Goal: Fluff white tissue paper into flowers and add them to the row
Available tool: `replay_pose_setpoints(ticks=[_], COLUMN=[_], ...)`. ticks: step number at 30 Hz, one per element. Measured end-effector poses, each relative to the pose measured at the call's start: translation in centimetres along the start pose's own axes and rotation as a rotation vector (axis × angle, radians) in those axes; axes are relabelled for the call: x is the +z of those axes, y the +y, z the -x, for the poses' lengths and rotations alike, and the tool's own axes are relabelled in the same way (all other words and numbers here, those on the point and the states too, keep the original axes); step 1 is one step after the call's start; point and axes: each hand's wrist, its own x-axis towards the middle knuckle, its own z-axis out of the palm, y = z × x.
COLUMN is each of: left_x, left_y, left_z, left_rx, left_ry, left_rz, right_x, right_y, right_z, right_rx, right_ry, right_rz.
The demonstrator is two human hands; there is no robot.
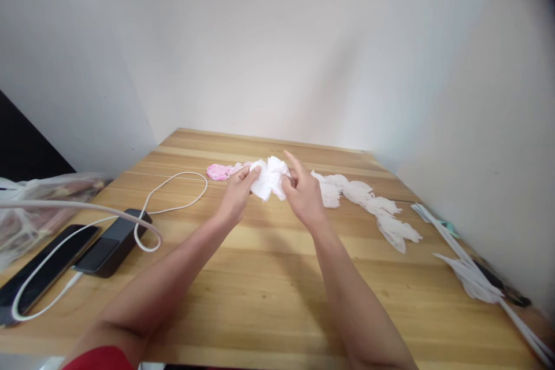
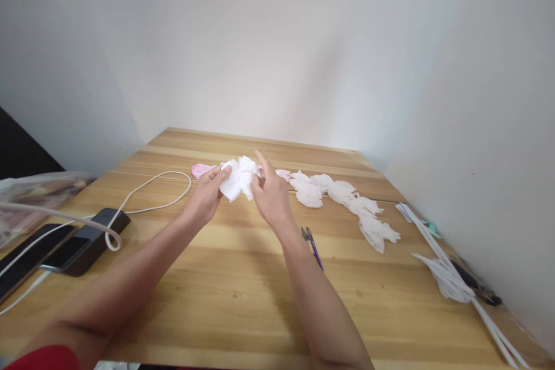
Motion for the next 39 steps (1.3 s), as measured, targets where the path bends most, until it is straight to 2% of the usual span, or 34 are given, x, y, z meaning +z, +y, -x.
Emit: replay_pose_setpoints(ticks=[2, 8, 11, 16, 20, 23, 26, 33, 39], left_x=[0.0, 0.0, 0.1, 0.1, -0.3, -0.5, -0.3, 0.6, 0.7], left_y=[-0.1, 0.5, 0.8, 0.5, 0.0, -0.1, -0.1, -0.3, -0.6], left_z=[0.0, 0.8, 1.1, 0.9, 0.3, 0.2, 0.4, 1.0, 0.8], left_rx=[0.003, 0.253, 0.293, 0.272, 0.220, 0.214, 0.199, 0.180, 0.069], left_ry=[0.016, 0.017, 0.014, 0.038, 0.121, 0.140, 0.125, 0.022, -0.016], left_rz=[0.016, -0.284, -0.349, -0.306, -0.233, -0.211, -0.191, -0.199, -0.044], right_x=[-0.2, -0.4, -0.3, -0.1, -0.1, -0.1, -0.2, -0.2, 0.0], right_y=[0.0, -0.6, -0.8, -0.8, -0.7, -0.7, -0.7, -0.3, -0.1], right_z=[-0.1, 0.1, 0.3, 0.3, 0.4, 0.5, 0.5, 0.3, 0.2], right_rx=[0.024, -0.034, -0.071, -0.104, -0.152, -0.176, -0.153, -0.138, -0.121], right_ry=[-0.007, -0.046, -0.009, 0.083, 0.100, 0.060, 0.010, 0.032, 0.138], right_rz=[-0.028, -0.004, 0.049, 0.061, -0.034, -0.023, 0.034, 0.051, 0.026])
